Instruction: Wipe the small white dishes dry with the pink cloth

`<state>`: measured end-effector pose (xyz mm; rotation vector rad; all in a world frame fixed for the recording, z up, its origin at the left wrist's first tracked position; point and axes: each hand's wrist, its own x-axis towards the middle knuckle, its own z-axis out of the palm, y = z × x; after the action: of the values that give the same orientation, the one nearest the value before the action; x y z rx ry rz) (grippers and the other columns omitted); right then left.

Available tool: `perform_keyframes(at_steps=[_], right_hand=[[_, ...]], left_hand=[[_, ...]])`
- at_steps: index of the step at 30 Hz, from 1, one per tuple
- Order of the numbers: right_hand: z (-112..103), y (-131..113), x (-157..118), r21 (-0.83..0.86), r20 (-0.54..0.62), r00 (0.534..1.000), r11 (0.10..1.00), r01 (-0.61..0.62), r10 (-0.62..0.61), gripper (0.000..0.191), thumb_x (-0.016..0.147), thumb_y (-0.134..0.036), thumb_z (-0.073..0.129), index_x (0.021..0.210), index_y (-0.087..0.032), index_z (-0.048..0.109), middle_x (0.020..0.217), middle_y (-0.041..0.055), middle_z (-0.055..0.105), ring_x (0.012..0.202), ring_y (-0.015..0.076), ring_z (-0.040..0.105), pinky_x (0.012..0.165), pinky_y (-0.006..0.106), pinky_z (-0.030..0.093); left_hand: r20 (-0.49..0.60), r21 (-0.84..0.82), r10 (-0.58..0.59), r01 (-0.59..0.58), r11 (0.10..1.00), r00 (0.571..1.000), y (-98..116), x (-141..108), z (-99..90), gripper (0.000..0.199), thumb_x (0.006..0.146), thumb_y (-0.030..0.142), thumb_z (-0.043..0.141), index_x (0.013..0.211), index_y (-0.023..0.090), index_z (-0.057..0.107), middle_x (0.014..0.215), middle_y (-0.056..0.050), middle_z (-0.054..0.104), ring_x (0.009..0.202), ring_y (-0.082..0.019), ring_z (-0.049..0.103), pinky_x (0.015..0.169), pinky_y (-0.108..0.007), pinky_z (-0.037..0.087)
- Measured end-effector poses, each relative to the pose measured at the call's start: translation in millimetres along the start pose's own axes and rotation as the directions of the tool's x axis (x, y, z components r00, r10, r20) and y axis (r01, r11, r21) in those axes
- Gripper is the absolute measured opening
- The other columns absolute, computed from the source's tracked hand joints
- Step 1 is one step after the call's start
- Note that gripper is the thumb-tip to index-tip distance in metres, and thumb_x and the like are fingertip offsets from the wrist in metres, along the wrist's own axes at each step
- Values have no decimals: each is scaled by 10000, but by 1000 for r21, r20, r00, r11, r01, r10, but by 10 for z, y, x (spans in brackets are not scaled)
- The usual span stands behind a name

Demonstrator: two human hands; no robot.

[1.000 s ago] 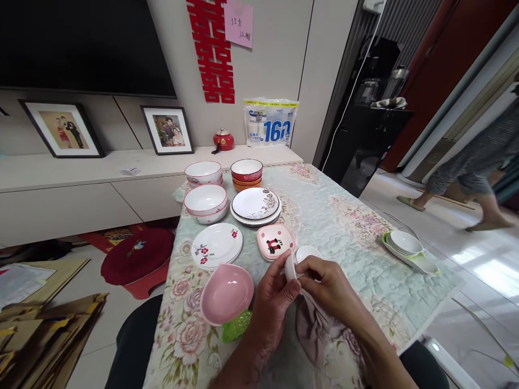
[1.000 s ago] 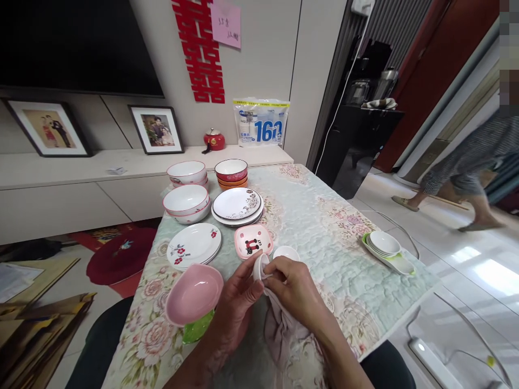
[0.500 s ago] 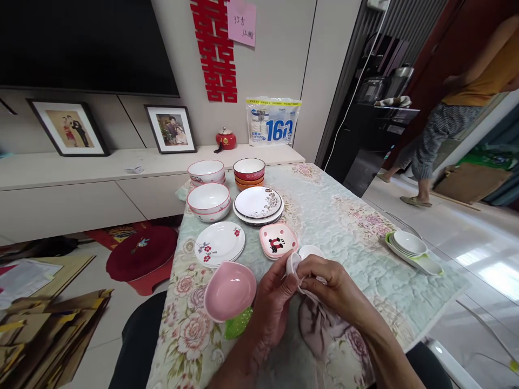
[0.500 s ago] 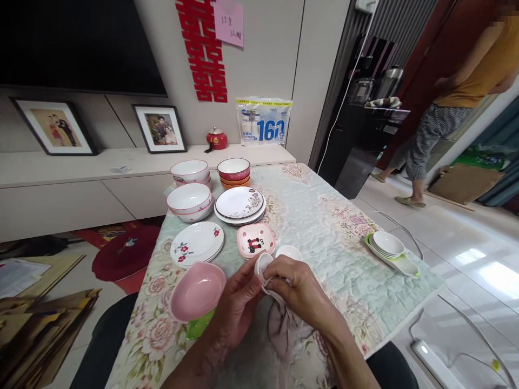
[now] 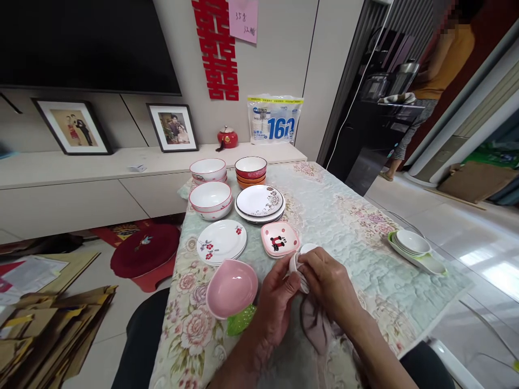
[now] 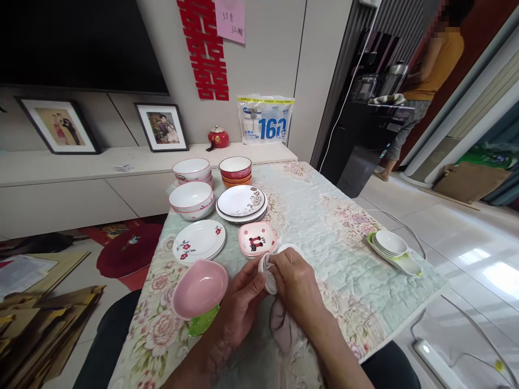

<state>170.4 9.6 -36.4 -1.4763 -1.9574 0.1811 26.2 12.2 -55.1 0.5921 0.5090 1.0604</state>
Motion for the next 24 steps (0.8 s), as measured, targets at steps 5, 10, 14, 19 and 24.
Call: perform_keyframes(at_steps=[5,10,14,19,24], right_hand=[[-74,-27,2,224,215,963,952,-209,161,151,909,-187,555,786,-204,642,708,-8,622,641,149,566,588,251,425],[32,-22,4,537,101,924,761,-363,369,131,878,-322,661,861,-193,676,712,1,678,633,160,609,605,267,483],[-31,-7,23,495,118,978,843,-210,174,92,907,-272,657,874,-206,711,795,12,683,716,163,624,665,271,488],[-207,57,23,353,268,962,934,-50,-50,140,959,-203,597,898,-243,717,872,14,694,834,175,659,749,278,510],[-106,56,-9,111,25,997,991,74,-77,176,981,-155,518,972,-220,682,912,59,671,863,200,649,747,314,523]], left_hand=[[22,164,117,-119,979,993,-47,13,-57,572,777,303,828,1322,279,655,1337,-78,695,1256,-294,604,1076,-390,436],[50,67,80,-83,994,996,-75,-2,-6,511,809,335,796,1300,256,680,1347,-99,686,1309,-312,566,1144,-452,378],[43,-3,24,-24,1000,999,-5,-1,30,489,792,366,812,1251,231,714,1250,-109,729,1260,-325,595,1108,-467,406],[44,-46,13,-11,999,999,19,9,22,447,803,350,808,1222,218,728,1164,-90,750,1167,-281,634,1038,-399,454],[42,-65,-60,63,996,997,-28,-8,18,327,847,409,755,1052,154,757,956,-83,745,861,-198,667,789,-315,529]])
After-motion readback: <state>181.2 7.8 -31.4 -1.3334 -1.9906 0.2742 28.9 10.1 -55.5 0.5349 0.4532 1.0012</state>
